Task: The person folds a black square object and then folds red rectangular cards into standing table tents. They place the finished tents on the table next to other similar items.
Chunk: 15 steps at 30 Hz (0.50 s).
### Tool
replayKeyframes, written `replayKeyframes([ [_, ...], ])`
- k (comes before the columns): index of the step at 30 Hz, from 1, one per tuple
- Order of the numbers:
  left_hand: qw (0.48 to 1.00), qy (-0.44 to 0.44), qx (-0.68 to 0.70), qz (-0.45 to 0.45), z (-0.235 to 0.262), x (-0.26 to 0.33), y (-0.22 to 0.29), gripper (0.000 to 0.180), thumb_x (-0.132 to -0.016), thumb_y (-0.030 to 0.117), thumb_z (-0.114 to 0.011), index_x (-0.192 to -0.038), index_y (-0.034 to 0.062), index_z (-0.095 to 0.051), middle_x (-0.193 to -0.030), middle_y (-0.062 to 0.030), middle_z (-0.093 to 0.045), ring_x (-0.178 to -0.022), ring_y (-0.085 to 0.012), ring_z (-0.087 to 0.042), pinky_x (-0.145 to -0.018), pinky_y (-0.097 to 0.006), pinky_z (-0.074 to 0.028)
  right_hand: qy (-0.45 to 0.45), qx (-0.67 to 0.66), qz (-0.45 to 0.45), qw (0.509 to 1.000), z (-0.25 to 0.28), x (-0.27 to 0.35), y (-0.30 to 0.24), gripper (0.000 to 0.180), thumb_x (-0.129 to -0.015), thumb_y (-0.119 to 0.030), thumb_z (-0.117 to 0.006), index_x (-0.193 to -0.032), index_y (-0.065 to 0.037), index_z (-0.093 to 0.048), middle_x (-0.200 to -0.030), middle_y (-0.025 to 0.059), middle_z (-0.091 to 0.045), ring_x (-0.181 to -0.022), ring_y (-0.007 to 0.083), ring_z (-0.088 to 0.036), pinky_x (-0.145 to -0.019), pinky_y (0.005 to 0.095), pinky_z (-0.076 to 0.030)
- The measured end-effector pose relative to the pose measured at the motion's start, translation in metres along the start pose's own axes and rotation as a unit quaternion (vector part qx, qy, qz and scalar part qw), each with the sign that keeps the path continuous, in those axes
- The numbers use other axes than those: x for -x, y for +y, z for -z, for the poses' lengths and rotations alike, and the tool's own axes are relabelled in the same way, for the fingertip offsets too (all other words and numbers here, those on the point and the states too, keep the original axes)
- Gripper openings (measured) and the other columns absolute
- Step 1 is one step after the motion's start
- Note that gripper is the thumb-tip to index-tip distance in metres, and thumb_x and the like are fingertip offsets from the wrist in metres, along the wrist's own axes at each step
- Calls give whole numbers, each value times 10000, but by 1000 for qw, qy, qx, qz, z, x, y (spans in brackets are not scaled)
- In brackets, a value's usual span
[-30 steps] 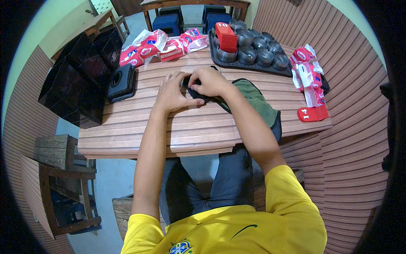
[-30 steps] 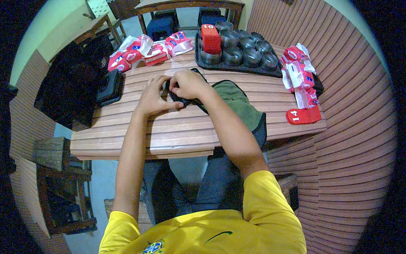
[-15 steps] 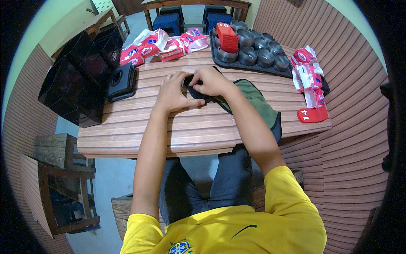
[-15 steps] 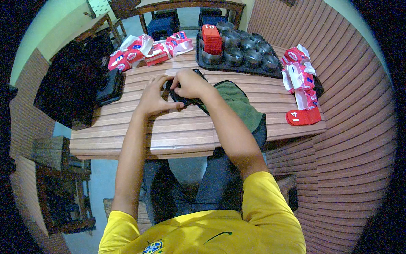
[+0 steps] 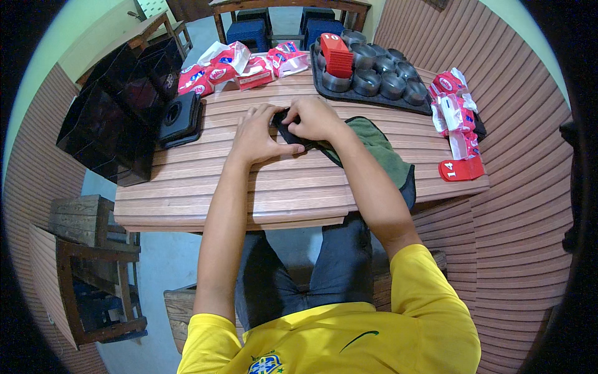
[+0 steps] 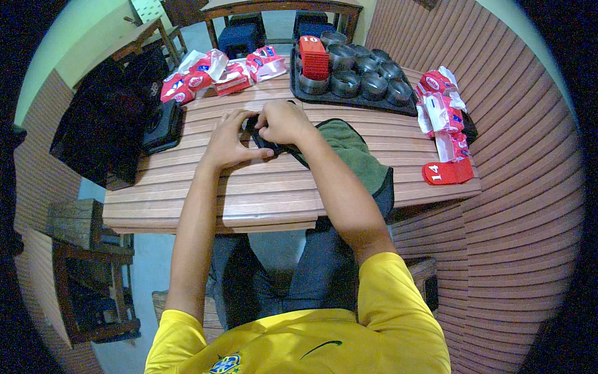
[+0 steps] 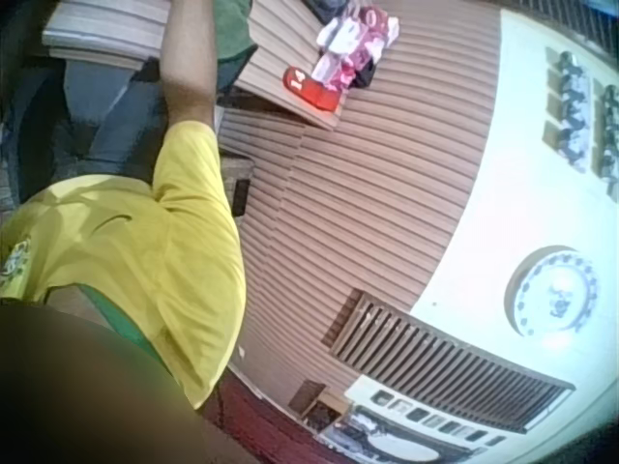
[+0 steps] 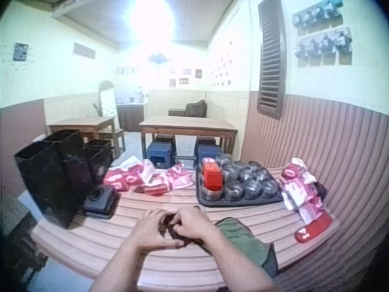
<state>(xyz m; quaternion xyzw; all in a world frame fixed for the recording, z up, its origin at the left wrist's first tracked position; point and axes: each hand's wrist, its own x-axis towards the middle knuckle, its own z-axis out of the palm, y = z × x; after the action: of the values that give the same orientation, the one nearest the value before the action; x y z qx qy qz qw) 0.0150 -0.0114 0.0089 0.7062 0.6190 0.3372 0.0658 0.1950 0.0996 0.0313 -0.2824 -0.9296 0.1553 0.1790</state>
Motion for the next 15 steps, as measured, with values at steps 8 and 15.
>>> replayKeyframes([
  [8, 1000, 13, -10, -18, -2, -2, -1, 992, -575, 617, -973, -1353, 60, -714, -1361, -154, -697, -1300, -397, -601, -1147, -505, -465, 36, 69, -57, 995, 4, 1, 5, 251, -828, -140, -745, -1033, -54, -861, -1073, 198, -784, -1041, 391, -745, -931, 491, -588],
  [15, 1000, 5, -5, -13, -1, -1, -2, 974, -576, 628, -977, -1325, 62, -719, -1363, -157, -700, -1303, -400, -602, -1149, -505, -461, -9, 23, -3, 1000, -6, -2, 0, 275, -839, -135, -749, -1075, -40, -854, -1095, 209, -766, -1081, 395, -724, -972, 491, -570],
])
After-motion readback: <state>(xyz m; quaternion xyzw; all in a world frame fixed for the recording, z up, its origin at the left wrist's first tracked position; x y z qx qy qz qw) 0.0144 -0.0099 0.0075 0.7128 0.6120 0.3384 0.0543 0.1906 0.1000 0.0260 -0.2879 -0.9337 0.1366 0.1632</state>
